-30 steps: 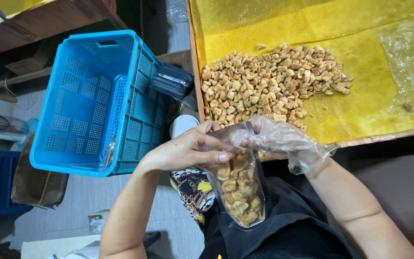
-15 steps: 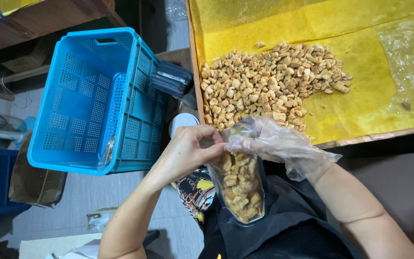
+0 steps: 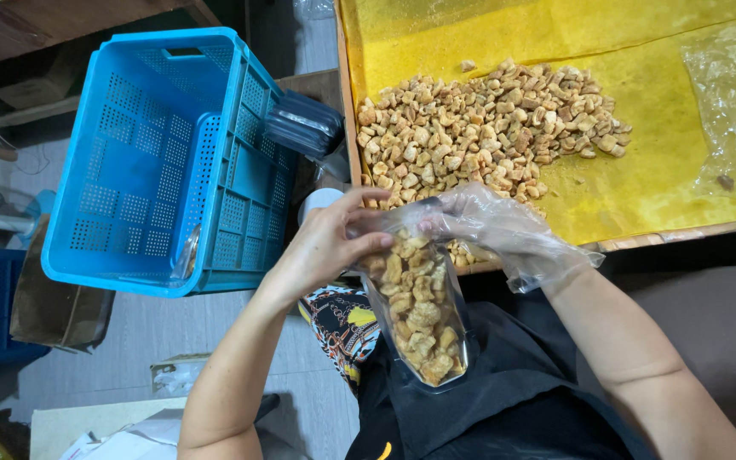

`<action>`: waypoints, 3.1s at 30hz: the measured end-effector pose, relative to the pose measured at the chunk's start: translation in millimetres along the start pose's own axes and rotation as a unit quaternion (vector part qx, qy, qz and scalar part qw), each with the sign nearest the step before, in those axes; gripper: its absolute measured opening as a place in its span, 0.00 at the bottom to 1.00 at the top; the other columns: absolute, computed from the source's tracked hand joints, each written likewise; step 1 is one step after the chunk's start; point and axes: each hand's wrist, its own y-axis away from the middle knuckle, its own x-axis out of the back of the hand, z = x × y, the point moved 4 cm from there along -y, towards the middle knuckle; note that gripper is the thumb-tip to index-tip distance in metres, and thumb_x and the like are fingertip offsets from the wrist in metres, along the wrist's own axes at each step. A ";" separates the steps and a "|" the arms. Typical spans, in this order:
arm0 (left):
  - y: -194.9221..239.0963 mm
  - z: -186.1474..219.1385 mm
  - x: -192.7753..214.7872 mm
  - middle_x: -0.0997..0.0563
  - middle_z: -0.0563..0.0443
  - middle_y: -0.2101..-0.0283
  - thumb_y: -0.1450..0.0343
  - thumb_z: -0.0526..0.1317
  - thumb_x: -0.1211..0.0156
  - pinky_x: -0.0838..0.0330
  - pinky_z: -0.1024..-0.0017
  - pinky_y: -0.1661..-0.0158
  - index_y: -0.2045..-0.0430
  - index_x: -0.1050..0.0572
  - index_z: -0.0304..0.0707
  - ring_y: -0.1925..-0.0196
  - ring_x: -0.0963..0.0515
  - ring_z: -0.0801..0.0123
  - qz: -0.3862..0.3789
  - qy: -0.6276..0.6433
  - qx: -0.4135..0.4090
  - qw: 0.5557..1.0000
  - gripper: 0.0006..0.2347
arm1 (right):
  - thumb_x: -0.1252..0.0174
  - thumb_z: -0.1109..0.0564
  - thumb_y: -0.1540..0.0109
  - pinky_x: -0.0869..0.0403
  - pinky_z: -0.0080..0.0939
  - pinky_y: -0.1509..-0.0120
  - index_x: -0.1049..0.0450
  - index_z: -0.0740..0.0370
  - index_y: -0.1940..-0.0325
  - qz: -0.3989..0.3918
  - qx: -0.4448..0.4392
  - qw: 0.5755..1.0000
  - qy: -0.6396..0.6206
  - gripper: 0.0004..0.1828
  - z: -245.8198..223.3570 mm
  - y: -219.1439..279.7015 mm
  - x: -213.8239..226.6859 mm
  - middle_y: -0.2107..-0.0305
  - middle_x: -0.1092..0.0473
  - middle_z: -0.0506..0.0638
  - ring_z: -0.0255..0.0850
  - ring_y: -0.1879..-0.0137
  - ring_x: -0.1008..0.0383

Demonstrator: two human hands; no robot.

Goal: The person packages fried snacks by scooping them into plastic bags using a metal scoop and by hand, then weighing the bags on a digital scale.

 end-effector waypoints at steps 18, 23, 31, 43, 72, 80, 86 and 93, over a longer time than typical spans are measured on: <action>-23.2 0.2 8.0 0.17 0.38 0.72 0.36 0.40 0.38 0.23 0.60 0.63 0.71 0.18 0.34 0.69 0.15 0.54 -0.112 -0.294 -0.066 0.947 0.09 | 0.42 0.51 0.36 0.26 0.33 0.50 0.19 0.59 0.47 0.055 -0.015 0.996 0.062 0.17 13.6 -19.2 -3.2 0.63 0.19 0.45 0.28 0.58 0.26; 6.5 -35.1 33.1 0.19 0.35 0.74 0.36 0.39 0.39 0.24 0.58 0.65 0.72 0.18 0.31 0.72 0.17 0.50 -0.051 -0.293 -0.008 0.955 0.09 | 0.41 0.52 0.36 0.26 0.34 0.48 0.19 0.63 0.47 0.064 -0.046 0.997 0.010 0.17 25.9 -29.4 -5.3 0.61 0.19 0.48 0.30 0.56 0.25; 24.7 -118.9 39.2 0.21 0.34 0.77 0.27 0.47 0.39 0.24 0.52 0.68 0.69 0.21 0.34 0.71 0.18 0.43 0.056 -0.385 0.002 0.921 0.13 | 0.40 0.52 0.36 0.28 0.35 0.51 0.18 0.64 0.48 0.058 -0.083 0.994 0.048 0.18 33.7 -52.7 -20.5 0.63 0.19 0.50 0.32 0.58 0.28; 46.4 -104.3 121.5 0.15 0.43 0.56 0.27 0.48 0.46 0.15 0.66 0.65 0.45 0.23 0.45 0.59 0.16 0.68 -0.069 -0.006 0.144 0.987 0.18 | 0.43 0.50 0.36 0.25 0.38 0.46 0.24 0.60 0.43 -0.068 -0.039 0.996 0.029 0.20 -36.0 -128.7 -98.5 0.54 0.21 0.48 0.36 0.50 0.24; -22.5 -474.4 274.1 0.20 0.33 0.48 0.26 0.41 0.45 0.27 0.50 0.45 0.43 0.28 0.45 0.45 0.21 0.42 0.245 -0.239 0.244 0.907 0.16 | 0.38 0.47 0.40 0.21 0.54 0.50 0.18 0.57 0.62 -0.114 0.159 0.707 0.680 0.12 121.3 -538.7 -261.2 0.65 0.22 0.61 0.56 0.56 0.20; -24.5 -513.9 264.9 0.33 0.32 0.34 0.35 0.28 0.40 0.37 0.58 0.34 0.31 0.40 0.50 0.33 0.33 0.44 0.184 -0.184 0.298 0.918 0.34 | 0.22 0.60 0.64 0.22 0.49 0.42 0.21 0.53 0.47 -0.225 0.038 0.678 0.699 0.39 107.2 -513.8 -264.5 0.56 0.22 0.59 0.53 0.46 0.21; -21.9 -498.7 278.1 0.35 0.30 0.34 0.33 0.41 0.30 0.41 0.56 0.35 0.31 0.43 0.45 0.31 0.36 0.42 0.203 -0.171 0.284 0.921 0.35 | 0.48 0.65 0.40 0.30 0.47 0.30 0.27 0.58 0.36 -0.102 0.276 0.823 0.485 0.27 3.0 -447.9 -211.3 0.38 0.30 0.57 0.52 0.36 0.27; -32.1 -337.5 275.7 0.18 0.38 0.69 0.28 0.42 0.39 0.25 0.55 0.62 0.68 0.22 0.33 0.66 0.18 0.49 0.479 -0.123 0.018 0.869 0.09 | 0.46 0.58 0.34 0.26 0.34 0.40 0.24 0.63 0.41 0.151 0.032 0.966 0.205 0.18 12.1 -320.6 -40.6 0.49 0.24 0.51 0.33 0.46 0.24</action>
